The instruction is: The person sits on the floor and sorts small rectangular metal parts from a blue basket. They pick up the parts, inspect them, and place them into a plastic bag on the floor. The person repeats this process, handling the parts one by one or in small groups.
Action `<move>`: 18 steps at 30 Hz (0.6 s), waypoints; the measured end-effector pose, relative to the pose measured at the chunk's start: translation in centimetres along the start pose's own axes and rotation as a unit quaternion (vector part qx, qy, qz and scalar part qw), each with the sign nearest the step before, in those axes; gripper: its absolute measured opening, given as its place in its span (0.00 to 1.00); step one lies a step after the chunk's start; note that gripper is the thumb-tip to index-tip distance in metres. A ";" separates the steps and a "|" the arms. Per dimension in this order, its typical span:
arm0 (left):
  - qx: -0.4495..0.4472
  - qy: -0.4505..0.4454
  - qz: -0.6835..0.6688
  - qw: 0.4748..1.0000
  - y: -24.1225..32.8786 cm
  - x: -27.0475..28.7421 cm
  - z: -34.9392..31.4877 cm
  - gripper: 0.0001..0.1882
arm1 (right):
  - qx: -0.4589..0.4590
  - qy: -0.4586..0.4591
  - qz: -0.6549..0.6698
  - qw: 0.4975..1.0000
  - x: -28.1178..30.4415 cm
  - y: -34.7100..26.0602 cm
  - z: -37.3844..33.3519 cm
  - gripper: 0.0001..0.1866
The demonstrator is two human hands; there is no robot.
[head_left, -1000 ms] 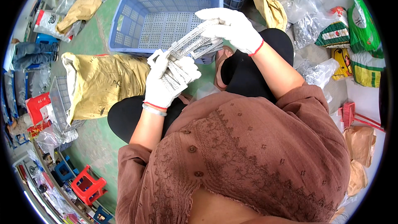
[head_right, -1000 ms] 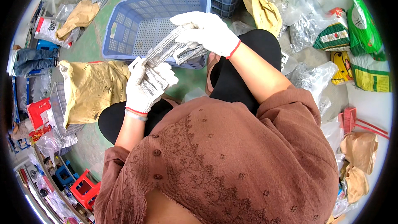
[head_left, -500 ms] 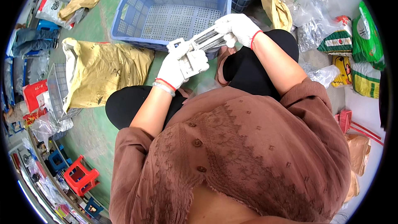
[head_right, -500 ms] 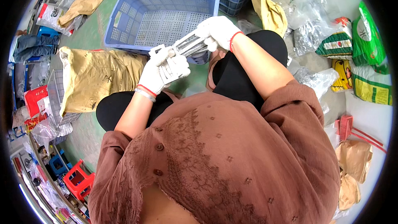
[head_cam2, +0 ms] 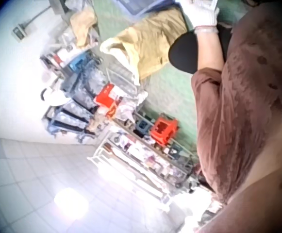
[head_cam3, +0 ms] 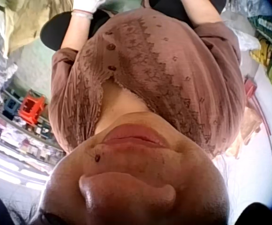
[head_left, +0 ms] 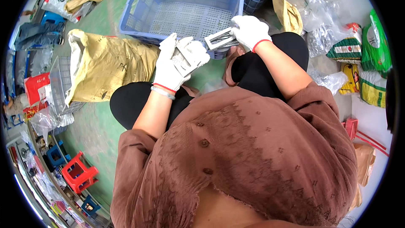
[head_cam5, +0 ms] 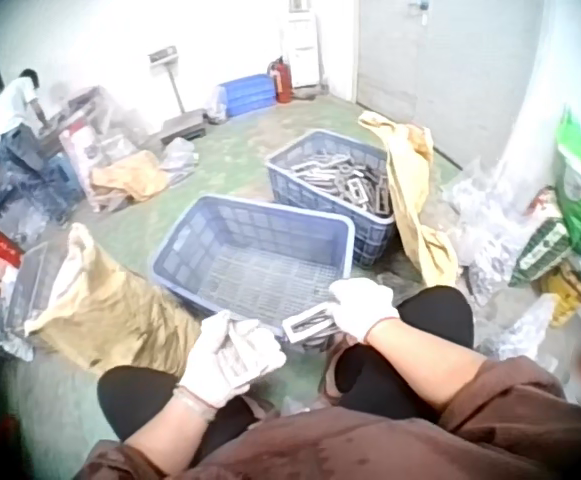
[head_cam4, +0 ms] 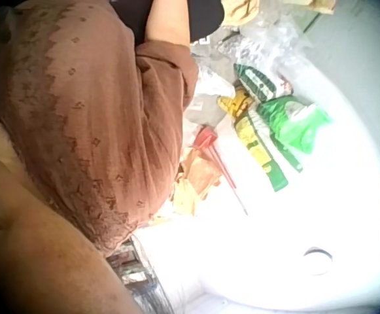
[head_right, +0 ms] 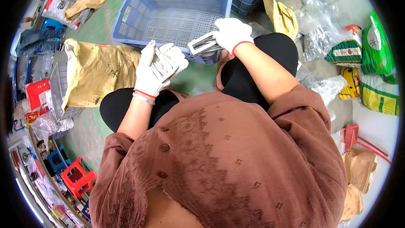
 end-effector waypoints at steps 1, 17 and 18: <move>-0.014 0.005 -0.017 1.000 0.2 -0.6 -0.3 0.25 | 0.001 0.024 -0.011 1.000 0.6 -0.1 -0.2 0.20; -0.201 0.005 -0.011 0.980 5.4 -5.1 -4.8 0.38 | 0.313 0.077 0.311 0.894 6.5 -16.5 -7.8 0.32; -0.204 0.006 -0.012 0.979 5.5 -5.1 -5.0 0.38 | 0.302 0.050 0.325 0.895 6.3 -16.6 -7.4 0.31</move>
Point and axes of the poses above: each hand's wrist, its own z-axis towards the middle knuckle, its own x-axis out of the back of the hand, y = z × x, the point moved 8 cm from there along z, towards the middle knuckle, and after that the axes turned 1 degree about -x, right-handed, at the moved point
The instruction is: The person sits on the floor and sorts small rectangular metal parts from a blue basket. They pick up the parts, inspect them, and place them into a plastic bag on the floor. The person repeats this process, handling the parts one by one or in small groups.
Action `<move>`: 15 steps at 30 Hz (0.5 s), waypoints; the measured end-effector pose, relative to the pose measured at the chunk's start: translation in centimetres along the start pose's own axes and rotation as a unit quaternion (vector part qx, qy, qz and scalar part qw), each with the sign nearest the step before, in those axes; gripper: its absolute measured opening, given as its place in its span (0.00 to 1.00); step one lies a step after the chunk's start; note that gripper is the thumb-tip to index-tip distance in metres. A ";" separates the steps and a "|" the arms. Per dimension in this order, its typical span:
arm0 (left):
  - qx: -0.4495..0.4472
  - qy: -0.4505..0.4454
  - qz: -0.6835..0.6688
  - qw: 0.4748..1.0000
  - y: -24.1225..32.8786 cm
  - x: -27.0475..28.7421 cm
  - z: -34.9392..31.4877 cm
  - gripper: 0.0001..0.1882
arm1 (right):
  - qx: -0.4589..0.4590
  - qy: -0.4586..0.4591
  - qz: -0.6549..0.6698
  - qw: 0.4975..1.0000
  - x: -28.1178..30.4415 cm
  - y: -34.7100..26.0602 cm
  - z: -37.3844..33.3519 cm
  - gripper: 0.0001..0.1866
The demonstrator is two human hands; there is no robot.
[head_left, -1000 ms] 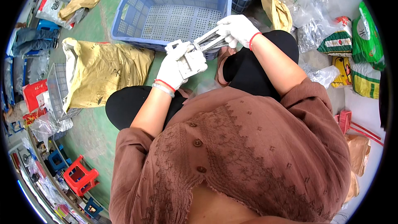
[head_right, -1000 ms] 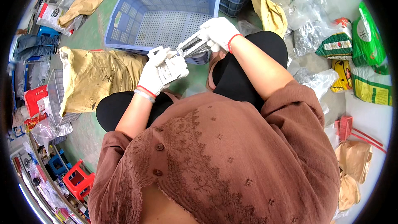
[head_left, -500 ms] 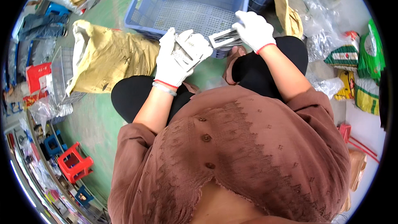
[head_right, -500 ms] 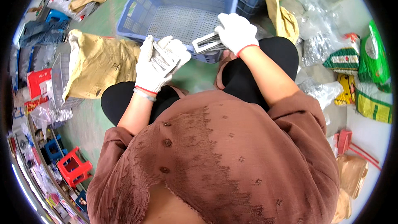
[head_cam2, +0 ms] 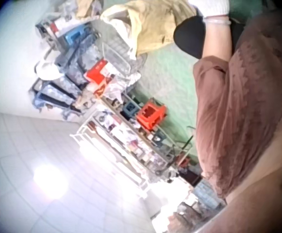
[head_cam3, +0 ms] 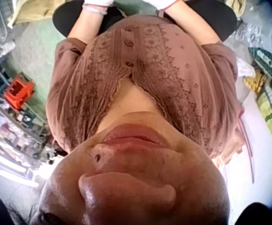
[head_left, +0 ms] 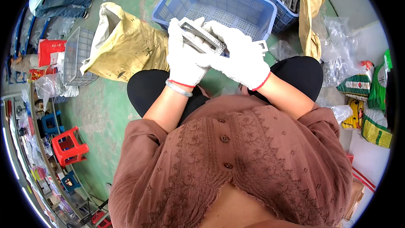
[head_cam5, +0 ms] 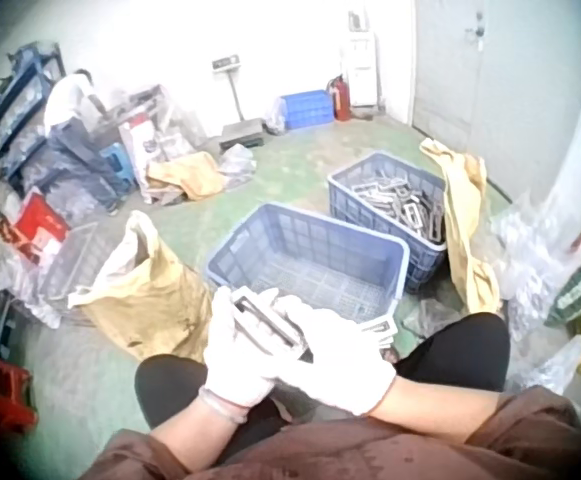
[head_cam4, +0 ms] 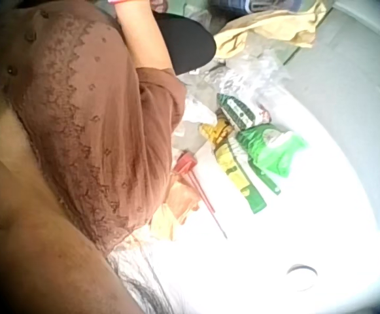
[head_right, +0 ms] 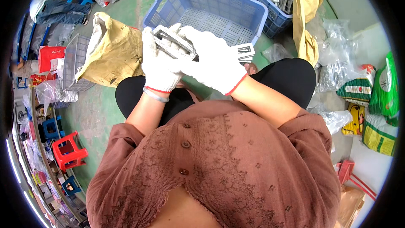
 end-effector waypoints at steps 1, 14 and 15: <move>0.013 -0.033 -0.032 0.999 0.0 -0.1 0.0 0.39 | -0.020 -0.017 0.021 0.999 -0.3 0.3 0.2 0.30; -0.014 -0.076 0.069 0.995 1.8 0.5 -1.0 0.15 | 0.114 0.103 0.133 0.979 2.5 1.7 -0.2 0.42; -0.026 -0.084 0.072 0.994 1.9 0.2 -1.0 0.16 | 0.125 0.110 0.142 0.976 2.6 1.5 -0.2 0.43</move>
Point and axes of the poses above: each hand's wrist, its own z-axis towards the middle knuckle, its own x-axis out of the back of the hand, y = z × x, the point moved 8 cm from there along z, towards the middle knuckle, and after that the axes turned 1 degree about -x, right-handed, at the moved point
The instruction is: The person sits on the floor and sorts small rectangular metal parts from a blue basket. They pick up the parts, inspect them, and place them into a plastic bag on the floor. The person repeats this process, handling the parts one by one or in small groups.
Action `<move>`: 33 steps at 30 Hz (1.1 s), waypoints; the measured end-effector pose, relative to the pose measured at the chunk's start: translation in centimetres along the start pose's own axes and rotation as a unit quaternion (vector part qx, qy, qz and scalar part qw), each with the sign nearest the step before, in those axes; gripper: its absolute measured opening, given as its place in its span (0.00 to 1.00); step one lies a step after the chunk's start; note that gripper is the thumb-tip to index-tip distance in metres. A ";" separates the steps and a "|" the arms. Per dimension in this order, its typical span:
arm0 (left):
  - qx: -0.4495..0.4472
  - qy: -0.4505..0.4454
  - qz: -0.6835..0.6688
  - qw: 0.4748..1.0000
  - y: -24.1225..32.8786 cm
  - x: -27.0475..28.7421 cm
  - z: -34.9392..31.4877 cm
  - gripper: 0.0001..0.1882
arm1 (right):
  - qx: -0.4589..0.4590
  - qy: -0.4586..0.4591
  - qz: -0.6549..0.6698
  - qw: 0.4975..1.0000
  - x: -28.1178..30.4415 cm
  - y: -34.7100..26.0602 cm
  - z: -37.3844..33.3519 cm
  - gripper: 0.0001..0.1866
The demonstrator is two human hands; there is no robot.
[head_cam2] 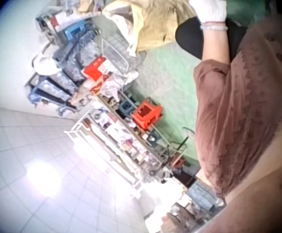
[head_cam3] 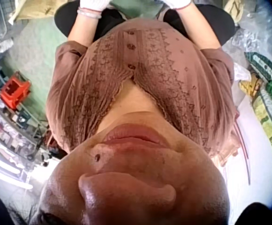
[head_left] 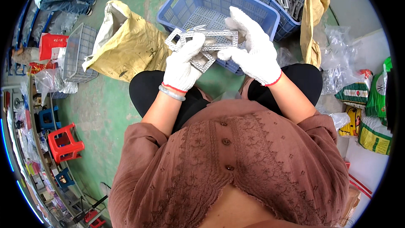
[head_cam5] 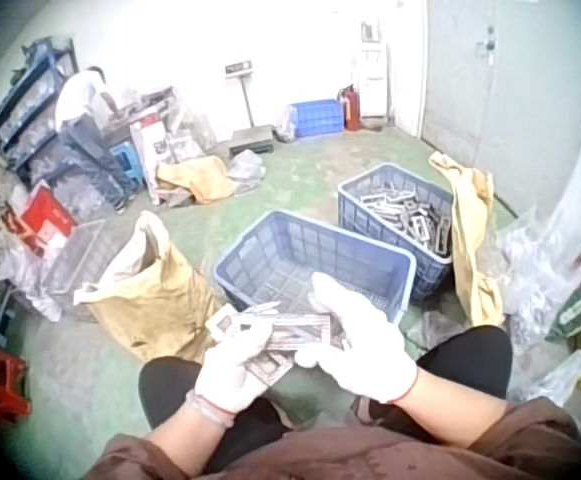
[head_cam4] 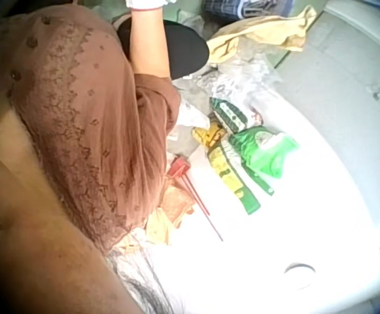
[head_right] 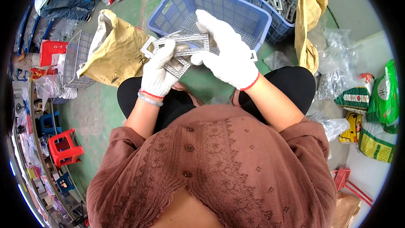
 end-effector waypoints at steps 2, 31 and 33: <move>-0.019 -0.008 0.022 1.000 0.6 -1.0 -0.3 0.23 | -0.007 0.000 0.018 1.000 0.0 -0.1 0.1 0.44; -0.095 -0.061 0.282 0.953 4.0 -2.3 -1.8 0.28 | -0.030 -0.044 0.133 0.990 0.3 -0.1 0.9 0.47; -0.088 -0.052 0.269 0.958 4.1 -2.0 -1.8 0.29 | -0.049 -0.039 0.115 0.991 0.2 -0.1 0.9 0.46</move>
Point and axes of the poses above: each hand's wrist, its own z-axis towards the middle knuckle, its own x-axis out of the back of the hand, y = z × x, the point moved 8 cm from there along z, towards the middle knuckle, and after that the axes turned 1 degree about -x, right-handed, at the moved point
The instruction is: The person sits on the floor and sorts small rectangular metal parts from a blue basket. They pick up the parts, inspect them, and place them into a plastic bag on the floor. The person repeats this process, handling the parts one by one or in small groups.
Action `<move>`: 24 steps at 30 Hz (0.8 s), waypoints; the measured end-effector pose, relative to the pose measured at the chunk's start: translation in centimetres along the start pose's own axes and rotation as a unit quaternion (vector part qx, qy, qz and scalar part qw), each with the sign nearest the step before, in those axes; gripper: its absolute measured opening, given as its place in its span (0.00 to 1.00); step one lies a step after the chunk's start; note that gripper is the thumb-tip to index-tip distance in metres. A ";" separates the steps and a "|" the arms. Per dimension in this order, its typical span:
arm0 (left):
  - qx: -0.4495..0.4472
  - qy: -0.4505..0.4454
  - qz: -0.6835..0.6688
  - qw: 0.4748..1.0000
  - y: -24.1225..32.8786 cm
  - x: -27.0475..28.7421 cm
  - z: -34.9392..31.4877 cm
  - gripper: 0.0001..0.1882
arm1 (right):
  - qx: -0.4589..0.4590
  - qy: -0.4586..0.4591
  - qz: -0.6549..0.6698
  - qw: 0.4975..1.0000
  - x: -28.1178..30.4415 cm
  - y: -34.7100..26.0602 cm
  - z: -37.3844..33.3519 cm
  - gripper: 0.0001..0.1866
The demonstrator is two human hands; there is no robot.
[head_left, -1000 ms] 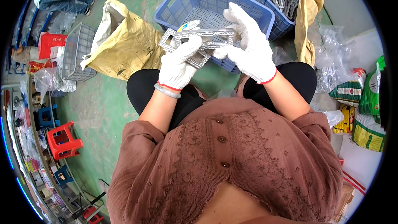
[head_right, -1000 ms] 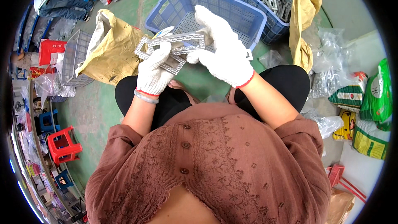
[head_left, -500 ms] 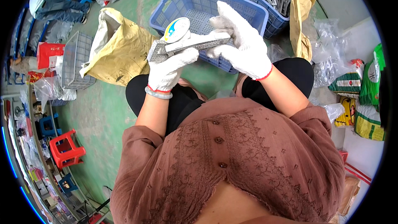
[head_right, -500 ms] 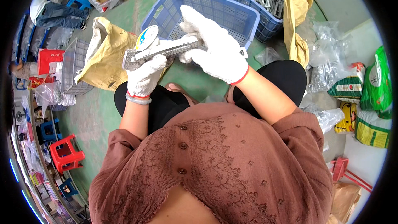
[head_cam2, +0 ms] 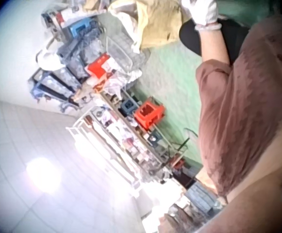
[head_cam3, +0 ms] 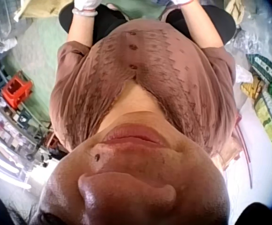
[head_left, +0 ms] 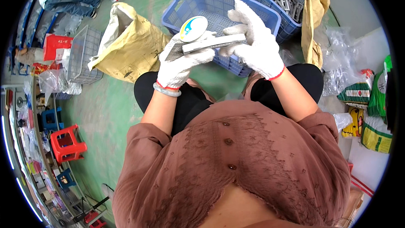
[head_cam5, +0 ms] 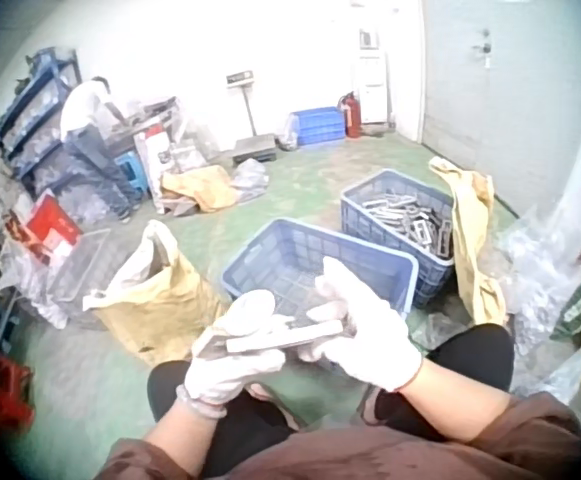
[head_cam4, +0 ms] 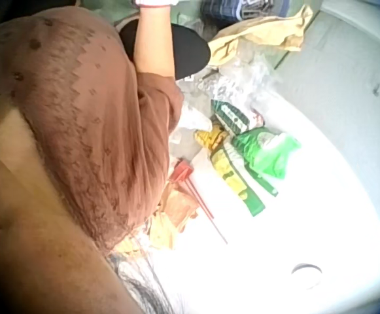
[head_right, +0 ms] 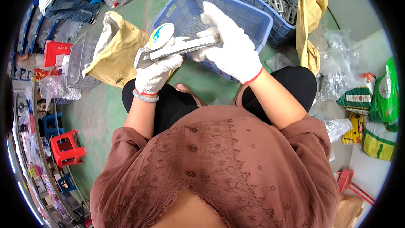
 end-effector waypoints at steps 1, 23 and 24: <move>-0.001 -0.001 -0.010 1.000 -0.2 0.1 0.0 0.29 | -0.018 0.005 0.012 1.000 0.0 0.1 -0.1 0.45; -0.014 -0.007 -0.056 0.998 -0.3 0.1 1.0 0.29 | 0.000 -0.078 -0.146 0.986 -1.6 -0.4 0.1 0.21; -0.020 -0.006 -0.049 0.999 -0.4 0.2 1.2 0.29 | -0.017 -0.074 -0.148 0.986 -1.4 -0.2 0.1 0.22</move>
Point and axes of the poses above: each hand's wrist, its own z-axis towards the middle knuckle, its own x-axis out of the back of the hand, y = z × x, the point moved 8 cm from there along z, towards the middle knuckle, and after that the axes turned 1 degree about -x, right-handed, at the moved point
